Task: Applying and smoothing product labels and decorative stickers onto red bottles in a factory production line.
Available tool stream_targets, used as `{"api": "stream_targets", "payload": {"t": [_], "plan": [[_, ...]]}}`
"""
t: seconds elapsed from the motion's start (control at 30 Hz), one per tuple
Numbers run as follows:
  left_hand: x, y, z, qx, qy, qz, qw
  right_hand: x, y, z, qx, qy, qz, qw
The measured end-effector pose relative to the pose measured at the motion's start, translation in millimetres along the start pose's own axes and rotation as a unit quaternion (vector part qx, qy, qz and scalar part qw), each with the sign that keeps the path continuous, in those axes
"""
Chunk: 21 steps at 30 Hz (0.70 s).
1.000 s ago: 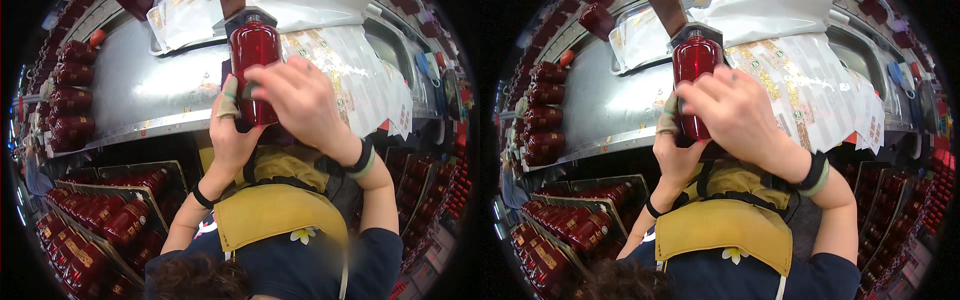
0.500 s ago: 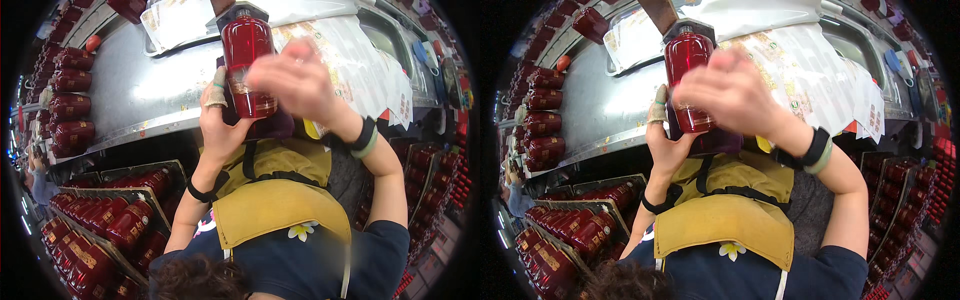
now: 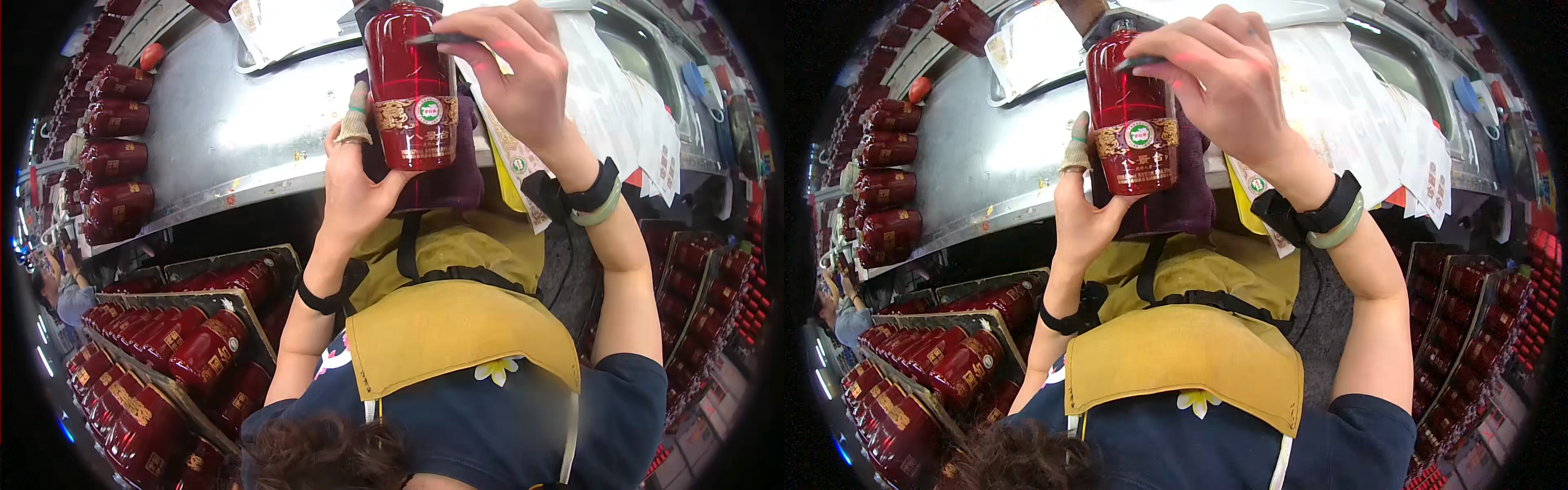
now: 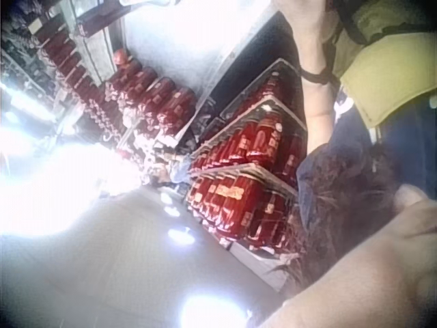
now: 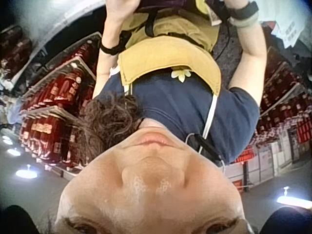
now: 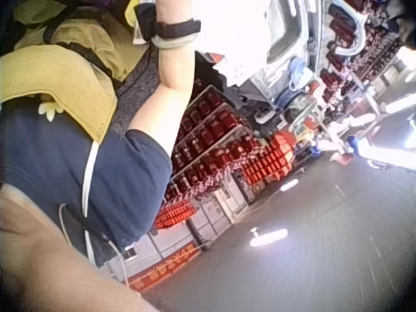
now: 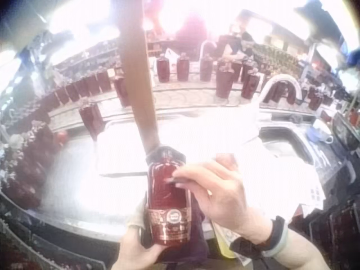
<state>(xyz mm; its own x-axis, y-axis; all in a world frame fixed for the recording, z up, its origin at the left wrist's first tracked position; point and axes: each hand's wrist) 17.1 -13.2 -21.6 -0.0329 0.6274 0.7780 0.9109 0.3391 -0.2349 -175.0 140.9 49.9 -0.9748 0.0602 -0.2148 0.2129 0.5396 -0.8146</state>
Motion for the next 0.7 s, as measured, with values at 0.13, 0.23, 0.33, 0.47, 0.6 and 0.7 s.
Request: {"api": "stream_targets", "payload": {"t": [0.13, 0.23, 0.33, 0.47, 0.6, 0.7], "plan": [[16, -9, 4, 0.093, -0.074, 0.055, 0.991, -43, 19, -2, -0.128, -0.158, -0.069, 0.977], [12, -3, 6, 0.096, -0.064, 0.055, 0.992, -30, 12, 7, -0.045, -0.155, 0.047, 0.986], [9, -4, 6, 0.098, -0.042, 0.071, 0.992, 4, 7, 1, 0.004, 0.028, -0.036, 0.999], [7, -2, 6, 0.092, -0.072, 0.088, 0.989, -51, 22, -4, -0.148, -0.184, -0.045, 0.971], [10, -1, 4, 0.082, -0.049, 0.071, 0.993, 8, 9, 11, 0.049, -0.028, 0.025, 0.998], [2, -1, 6, 0.067, -0.015, 0.062, 0.996, -2, 9, -2, 0.012, 0.0, -0.031, 0.999]]}}
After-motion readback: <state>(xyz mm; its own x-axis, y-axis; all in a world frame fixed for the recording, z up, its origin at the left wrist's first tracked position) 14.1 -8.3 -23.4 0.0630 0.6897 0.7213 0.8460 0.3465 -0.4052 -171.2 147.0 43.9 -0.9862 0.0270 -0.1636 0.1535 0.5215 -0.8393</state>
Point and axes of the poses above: each hand's wrist, its own y-axis away from the middle knuckle, its own z-axis out of the palm, x = y × z, and after that the axes turned 8 degrees about -y, right-handed
